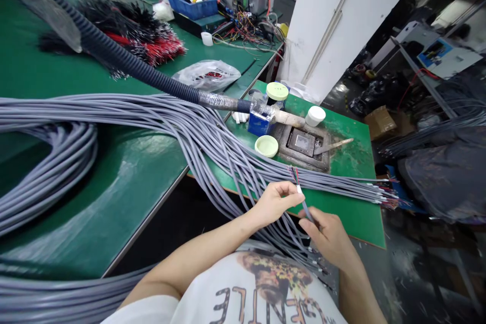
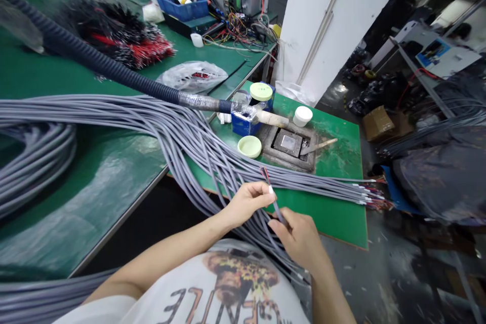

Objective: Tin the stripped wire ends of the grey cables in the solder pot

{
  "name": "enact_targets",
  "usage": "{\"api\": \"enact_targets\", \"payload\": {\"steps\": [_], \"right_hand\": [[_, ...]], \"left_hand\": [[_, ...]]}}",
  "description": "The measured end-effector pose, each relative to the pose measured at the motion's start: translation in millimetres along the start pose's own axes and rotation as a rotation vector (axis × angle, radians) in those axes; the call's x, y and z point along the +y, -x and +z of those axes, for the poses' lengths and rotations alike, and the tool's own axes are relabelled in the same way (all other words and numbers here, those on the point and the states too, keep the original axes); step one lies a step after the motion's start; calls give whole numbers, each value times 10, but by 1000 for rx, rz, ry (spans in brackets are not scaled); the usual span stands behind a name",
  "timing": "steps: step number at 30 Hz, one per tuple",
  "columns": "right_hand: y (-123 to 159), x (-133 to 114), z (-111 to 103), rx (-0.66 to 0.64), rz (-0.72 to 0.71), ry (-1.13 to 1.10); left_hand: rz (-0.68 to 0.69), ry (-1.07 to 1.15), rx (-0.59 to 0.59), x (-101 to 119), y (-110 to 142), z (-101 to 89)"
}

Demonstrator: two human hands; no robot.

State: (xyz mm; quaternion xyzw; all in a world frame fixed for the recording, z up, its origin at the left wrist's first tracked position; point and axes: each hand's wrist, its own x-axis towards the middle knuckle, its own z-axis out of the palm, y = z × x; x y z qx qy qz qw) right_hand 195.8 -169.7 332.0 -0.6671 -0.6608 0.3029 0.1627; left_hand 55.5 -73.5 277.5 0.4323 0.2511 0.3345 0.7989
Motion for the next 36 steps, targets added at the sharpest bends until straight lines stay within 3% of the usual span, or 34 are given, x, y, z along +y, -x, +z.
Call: {"api": "enact_targets", "payload": {"steps": [3, 6, 13, 17, 23, 36], "right_hand": [[-61, 40, 15, 165, 16, 1], [-103, 92, 29, 211, -5, -79], [-130, 244, 39, 188, 34, -426], [-141, 276, 60, 176, 39, -517], [-145, 292, 67, 163, 26, -568], [-170, 282, 63, 155, 28, -546]], "left_hand": [[7, -50, 1, 7, -15, 59], [40, -73, 13, 18, -36, 95], [194, -30, 187, 50, -49, 65], [209, 2, 209, 127, -76, 82], [173, 72, 224, 194, -136, 115], [248, -33, 299, 210, -91, 150]]}}
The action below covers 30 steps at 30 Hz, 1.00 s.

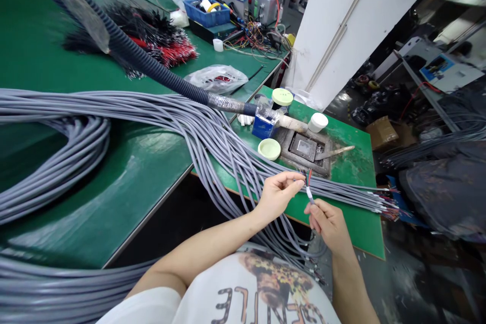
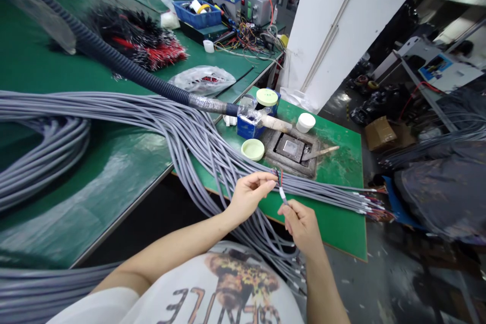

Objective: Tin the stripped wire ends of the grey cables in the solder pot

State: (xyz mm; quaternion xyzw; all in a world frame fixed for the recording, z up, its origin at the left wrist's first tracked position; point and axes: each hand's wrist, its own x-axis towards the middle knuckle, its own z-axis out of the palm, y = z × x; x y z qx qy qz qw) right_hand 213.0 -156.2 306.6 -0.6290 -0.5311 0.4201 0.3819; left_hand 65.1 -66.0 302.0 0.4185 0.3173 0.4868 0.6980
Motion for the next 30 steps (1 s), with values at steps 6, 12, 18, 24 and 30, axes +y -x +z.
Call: {"api": "enact_targets", "payload": {"steps": [6, 12, 18, 24, 30], "right_hand": [[-6, -2, 19, 1, -2, 15], [-3, -45, 25, -2, -6, 65], [0, -60, 40, 14, 5, 119], [5, -48, 41, 24, 7, 105], [1, -53, 47, 11, 2, 106]], "left_hand": [[-45, 8, 29, 11, -22, -25], [-74, 52, 25, -38, -47, -32], [-58, 46, 29, -3, -73, -13], [-66, 77, 39, -41, -66, -32], [-92, 118, 38, -49, -62, -31]]}}
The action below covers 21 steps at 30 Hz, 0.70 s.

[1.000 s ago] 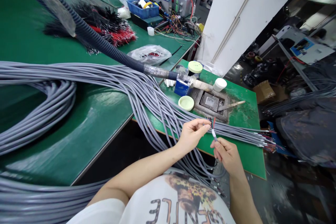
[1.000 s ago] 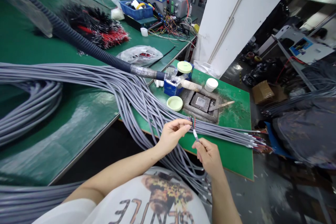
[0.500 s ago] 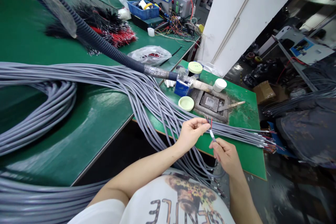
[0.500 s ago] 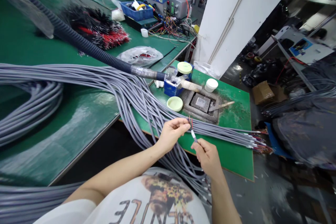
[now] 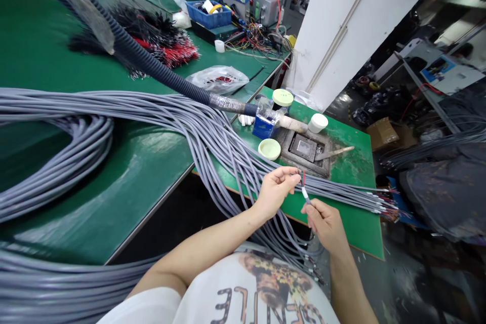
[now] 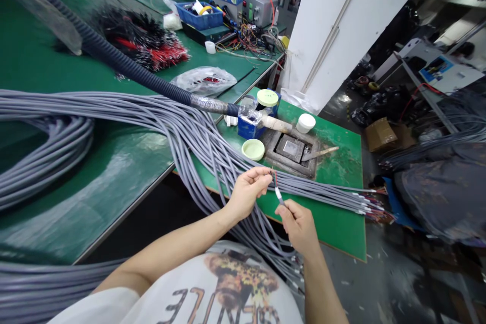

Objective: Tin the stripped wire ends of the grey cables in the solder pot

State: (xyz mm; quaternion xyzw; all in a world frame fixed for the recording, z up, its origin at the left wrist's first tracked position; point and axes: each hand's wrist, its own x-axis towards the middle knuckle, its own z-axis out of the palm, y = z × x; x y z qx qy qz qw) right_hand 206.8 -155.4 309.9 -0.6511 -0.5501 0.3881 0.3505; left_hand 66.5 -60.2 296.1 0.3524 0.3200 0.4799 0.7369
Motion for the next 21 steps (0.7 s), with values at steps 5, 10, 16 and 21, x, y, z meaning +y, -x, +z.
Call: {"api": "enact_targets", "payload": {"steps": [5, 10, 16, 21], "right_hand": [[18, -19, 0, -9, -27, -2], [48, -37, 10, -42, -53, 52], [49, -5, 5, 13, -31, 16], [23, 22, 0, 26, -13, 17]], "left_hand": [[-92, 136, -59, -8, -25, -16], [-167, 175, -170, -77, -101, -16], [12, 178, 3, -46, -78, 12], [61, 39, 18, 17, 33, 6]]}}
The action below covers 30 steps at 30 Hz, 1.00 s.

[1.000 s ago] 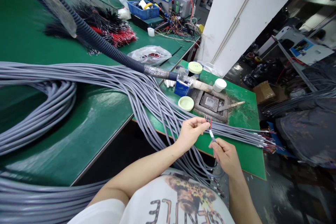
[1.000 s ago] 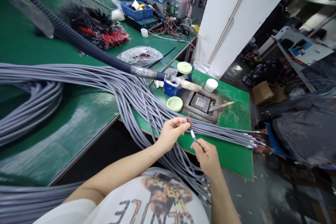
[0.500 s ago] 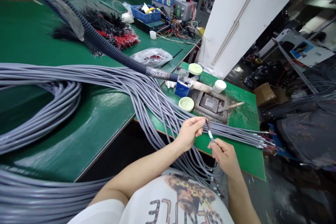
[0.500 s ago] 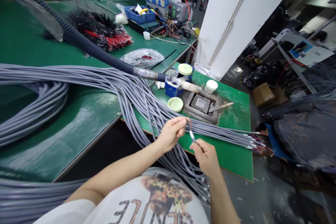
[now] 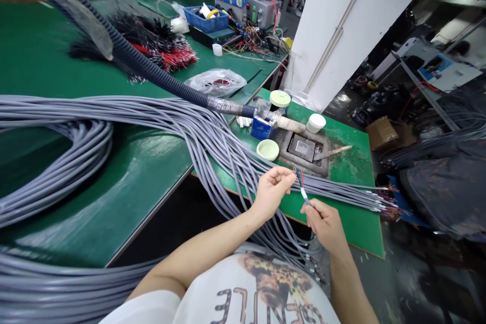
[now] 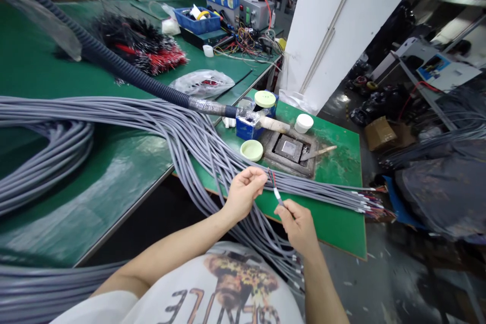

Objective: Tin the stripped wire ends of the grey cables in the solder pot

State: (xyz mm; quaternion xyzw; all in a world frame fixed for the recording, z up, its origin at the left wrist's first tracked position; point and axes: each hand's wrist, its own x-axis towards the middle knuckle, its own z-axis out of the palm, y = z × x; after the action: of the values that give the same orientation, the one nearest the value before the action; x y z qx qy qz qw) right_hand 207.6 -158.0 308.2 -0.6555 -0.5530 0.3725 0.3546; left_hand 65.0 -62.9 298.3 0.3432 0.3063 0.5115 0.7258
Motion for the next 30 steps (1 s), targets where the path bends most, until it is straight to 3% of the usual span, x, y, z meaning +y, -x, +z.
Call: {"api": "enact_targets", "payload": {"steps": [11, 18, 30], "right_hand": [[-32, -17, -4, 16, 41, -84], [-274, -219, -90, -110, 46, -169], [-599, -418, 71, 217, -353, -47]], "left_hand": [[-80, -30, -41, -23, -56, -11], [-99, -64, -98, -76, 27, -17], [-143, 74, -57, -98, 3, -116]]}}
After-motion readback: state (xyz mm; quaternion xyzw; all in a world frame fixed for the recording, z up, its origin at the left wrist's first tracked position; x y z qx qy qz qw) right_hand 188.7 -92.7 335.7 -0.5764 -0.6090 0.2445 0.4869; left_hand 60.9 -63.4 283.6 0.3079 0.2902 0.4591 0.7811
